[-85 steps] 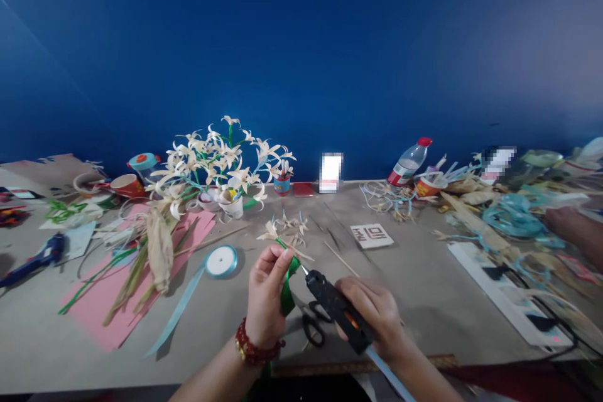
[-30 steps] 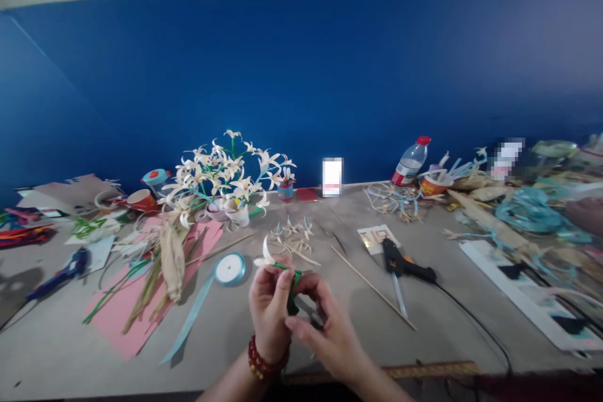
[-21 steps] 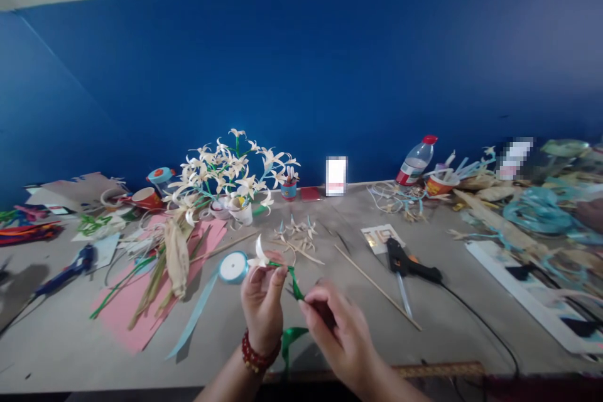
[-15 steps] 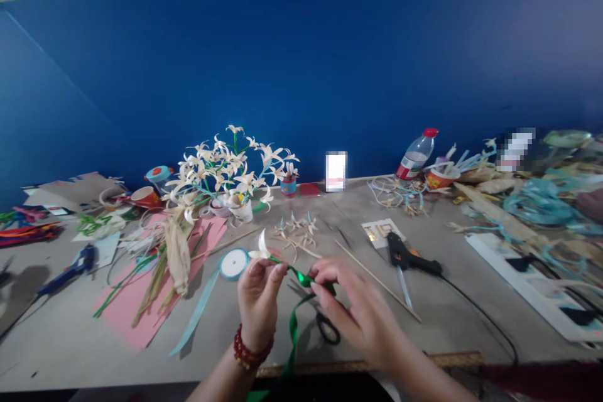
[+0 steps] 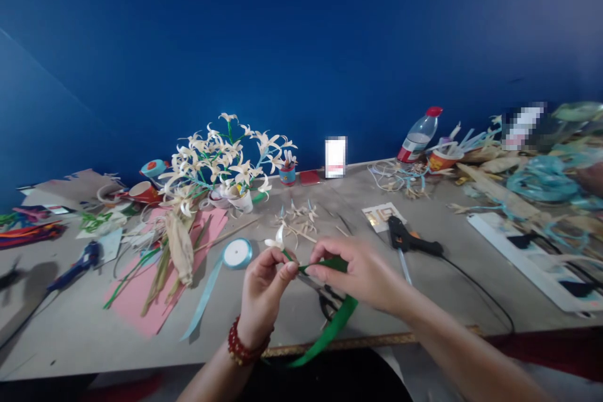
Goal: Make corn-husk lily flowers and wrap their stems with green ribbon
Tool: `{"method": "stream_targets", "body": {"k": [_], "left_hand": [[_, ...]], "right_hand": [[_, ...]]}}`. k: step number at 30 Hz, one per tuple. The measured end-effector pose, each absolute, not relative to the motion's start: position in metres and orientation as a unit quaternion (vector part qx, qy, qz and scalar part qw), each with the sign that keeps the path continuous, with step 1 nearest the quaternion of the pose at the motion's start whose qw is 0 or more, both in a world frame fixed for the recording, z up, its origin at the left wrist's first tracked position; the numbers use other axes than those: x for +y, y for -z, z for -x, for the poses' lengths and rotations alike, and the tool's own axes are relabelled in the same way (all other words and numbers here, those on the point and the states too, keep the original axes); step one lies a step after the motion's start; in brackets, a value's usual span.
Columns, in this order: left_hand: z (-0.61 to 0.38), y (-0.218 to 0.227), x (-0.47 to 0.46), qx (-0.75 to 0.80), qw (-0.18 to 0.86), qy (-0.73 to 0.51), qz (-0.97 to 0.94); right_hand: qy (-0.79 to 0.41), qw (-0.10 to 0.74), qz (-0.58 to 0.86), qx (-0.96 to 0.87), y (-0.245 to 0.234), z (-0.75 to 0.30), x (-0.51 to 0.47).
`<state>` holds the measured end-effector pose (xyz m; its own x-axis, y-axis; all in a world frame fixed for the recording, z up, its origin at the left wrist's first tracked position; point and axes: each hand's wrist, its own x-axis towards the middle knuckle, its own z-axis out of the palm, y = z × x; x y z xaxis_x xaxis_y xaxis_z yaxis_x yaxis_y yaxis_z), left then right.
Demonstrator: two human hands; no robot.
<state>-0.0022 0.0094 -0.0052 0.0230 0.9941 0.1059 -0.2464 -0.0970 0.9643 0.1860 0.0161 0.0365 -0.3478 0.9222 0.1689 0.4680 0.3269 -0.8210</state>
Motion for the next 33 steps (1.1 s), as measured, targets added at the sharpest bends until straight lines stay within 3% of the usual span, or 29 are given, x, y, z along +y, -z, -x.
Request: {"method": "stream_targets", "body": {"k": [7, 12, 22, 33], "left_hand": [[0.005, 0.007, 0.005, 0.335, 0.621, -0.551, -0.445], [0.003, 0.004, 0.004, 0.31, 0.641, -0.551, -0.435], [0.002, 0.003, 0.001, 0.28, 0.661, -0.563, -0.409], [-0.008, 0.012, 0.003, 0.229, 0.679, -0.585, -0.38]], "right_hand": [[-0.521, 0.369, 0.406, -0.654, -0.024, -0.185, 0.025], [-0.582, 0.389, 0.37, -0.611, -0.012, -0.178, 0.028], [-0.757, 0.362, 0.303, -0.452, -0.004, -0.164, 0.028], [-0.807, 0.307, 0.289, -0.413, 0.001, -0.164, 0.029]]}}
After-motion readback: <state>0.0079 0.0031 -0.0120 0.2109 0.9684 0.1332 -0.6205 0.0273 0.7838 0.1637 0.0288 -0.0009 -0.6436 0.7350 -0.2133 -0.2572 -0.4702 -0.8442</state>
